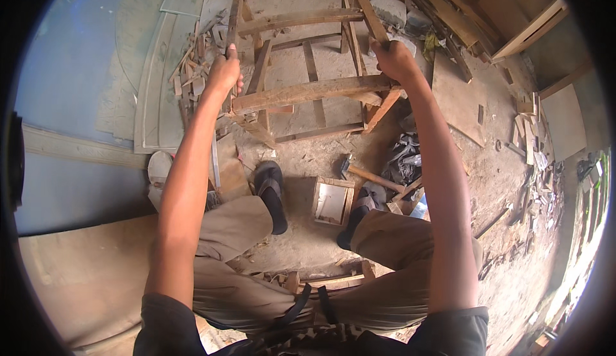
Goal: The person is repairing a wooden chair frame. They use a hammer to drive nails into the joints of the frame, securing the pieces together. The person also uses their hands to align the wooden pieces and inspect the structure.
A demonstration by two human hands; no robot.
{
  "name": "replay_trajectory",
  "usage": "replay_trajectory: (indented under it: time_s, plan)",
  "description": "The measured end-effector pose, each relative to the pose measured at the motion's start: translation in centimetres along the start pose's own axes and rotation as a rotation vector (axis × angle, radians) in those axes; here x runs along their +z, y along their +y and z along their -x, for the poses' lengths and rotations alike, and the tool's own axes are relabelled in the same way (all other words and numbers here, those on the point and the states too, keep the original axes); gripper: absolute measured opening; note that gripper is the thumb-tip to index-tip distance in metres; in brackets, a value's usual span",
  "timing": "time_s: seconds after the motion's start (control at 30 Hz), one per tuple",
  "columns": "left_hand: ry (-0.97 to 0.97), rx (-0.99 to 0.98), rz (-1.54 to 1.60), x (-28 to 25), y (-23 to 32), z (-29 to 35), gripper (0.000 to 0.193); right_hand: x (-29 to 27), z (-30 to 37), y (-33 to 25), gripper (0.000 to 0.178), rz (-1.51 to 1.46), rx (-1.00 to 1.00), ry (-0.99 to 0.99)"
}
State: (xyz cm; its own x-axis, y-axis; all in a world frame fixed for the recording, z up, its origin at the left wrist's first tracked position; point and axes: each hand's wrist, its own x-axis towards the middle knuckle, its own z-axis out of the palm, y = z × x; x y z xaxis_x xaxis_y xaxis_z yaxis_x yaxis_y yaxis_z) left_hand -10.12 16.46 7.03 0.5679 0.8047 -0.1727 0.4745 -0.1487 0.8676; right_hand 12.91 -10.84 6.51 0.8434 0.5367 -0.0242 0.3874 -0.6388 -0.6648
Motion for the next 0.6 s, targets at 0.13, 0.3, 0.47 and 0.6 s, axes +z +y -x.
replay_trajectory:
  time_s: [0.13,0.3,0.47,0.6]
  plan:
    - [0.003,-0.032,0.019,-0.5,-0.1,0.3,0.062,0.0,0.3,-0.8,0.064,0.014,0.001,-0.013]
    - [-0.011,-0.025,-0.009,-0.5,0.3,0.2,0.062,-0.5,0.2,-1.0,0.064,0.017,0.013,-0.040]
    - [0.009,-0.030,-0.025,-0.2,0.4,0.3,0.064,-0.1,0.0,-0.5,0.064,-0.025,0.025,-0.004]
    - [-0.005,-0.014,-0.011,-0.5,0.3,0.0,0.064,0.1,-0.1,0.0,0.063,-0.042,0.023,-0.025]
